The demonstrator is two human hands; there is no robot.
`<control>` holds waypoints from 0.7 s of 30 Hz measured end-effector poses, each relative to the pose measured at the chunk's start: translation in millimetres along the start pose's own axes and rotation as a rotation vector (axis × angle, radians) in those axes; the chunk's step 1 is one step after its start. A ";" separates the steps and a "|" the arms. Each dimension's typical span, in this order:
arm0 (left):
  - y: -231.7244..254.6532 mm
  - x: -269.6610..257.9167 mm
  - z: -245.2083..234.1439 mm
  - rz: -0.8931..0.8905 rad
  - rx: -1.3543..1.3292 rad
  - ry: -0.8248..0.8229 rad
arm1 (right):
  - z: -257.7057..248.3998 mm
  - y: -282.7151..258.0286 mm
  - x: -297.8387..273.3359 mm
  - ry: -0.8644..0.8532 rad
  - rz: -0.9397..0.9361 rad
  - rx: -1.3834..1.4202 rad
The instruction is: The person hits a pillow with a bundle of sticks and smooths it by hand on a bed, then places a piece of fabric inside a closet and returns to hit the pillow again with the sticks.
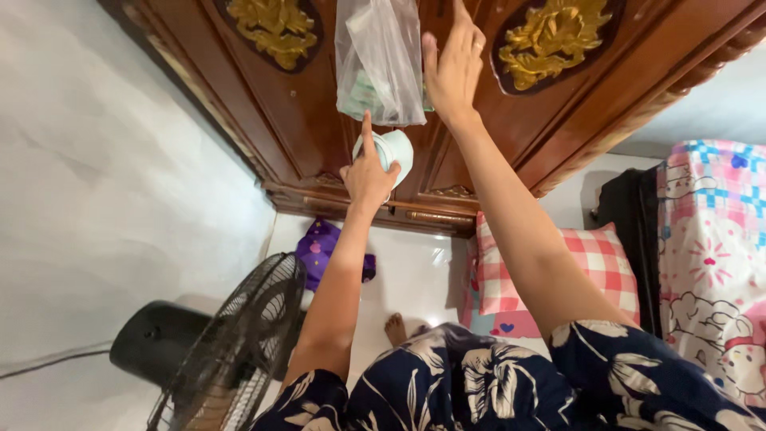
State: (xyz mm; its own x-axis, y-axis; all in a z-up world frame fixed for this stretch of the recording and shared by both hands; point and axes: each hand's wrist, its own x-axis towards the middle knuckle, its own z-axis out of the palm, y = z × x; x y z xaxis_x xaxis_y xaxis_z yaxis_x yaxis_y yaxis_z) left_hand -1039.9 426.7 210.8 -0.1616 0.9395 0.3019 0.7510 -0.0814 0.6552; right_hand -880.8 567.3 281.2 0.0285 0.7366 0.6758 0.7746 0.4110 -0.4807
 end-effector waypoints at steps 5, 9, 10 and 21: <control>-1.1 0.7 -8.1 -0.075 0.000 -0.122 | 37.6 21.4 35.9 0.131 0.009 0.256; -4.0 1.1 -6.0 -0.100 -0.008 -0.170 | 40.7 37.2 42.3 0.092 0.124 0.525; -5.1 1.2 -5.4 -0.110 0.006 -0.193 | 38.0 39.2 44.2 0.013 0.231 0.624; -5.8 5.6 -18.1 -0.127 -0.004 -0.197 | -32.9 1.7 -2.8 0.000 0.022 0.573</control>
State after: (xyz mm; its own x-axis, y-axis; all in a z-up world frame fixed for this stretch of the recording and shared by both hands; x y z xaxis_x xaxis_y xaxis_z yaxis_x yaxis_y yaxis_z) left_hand -1056.7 426.4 221.3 -0.1261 0.9891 0.0763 0.7303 0.0405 0.6819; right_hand -858.7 548.2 296.9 0.0408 0.7479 0.6625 0.3078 0.6214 -0.7205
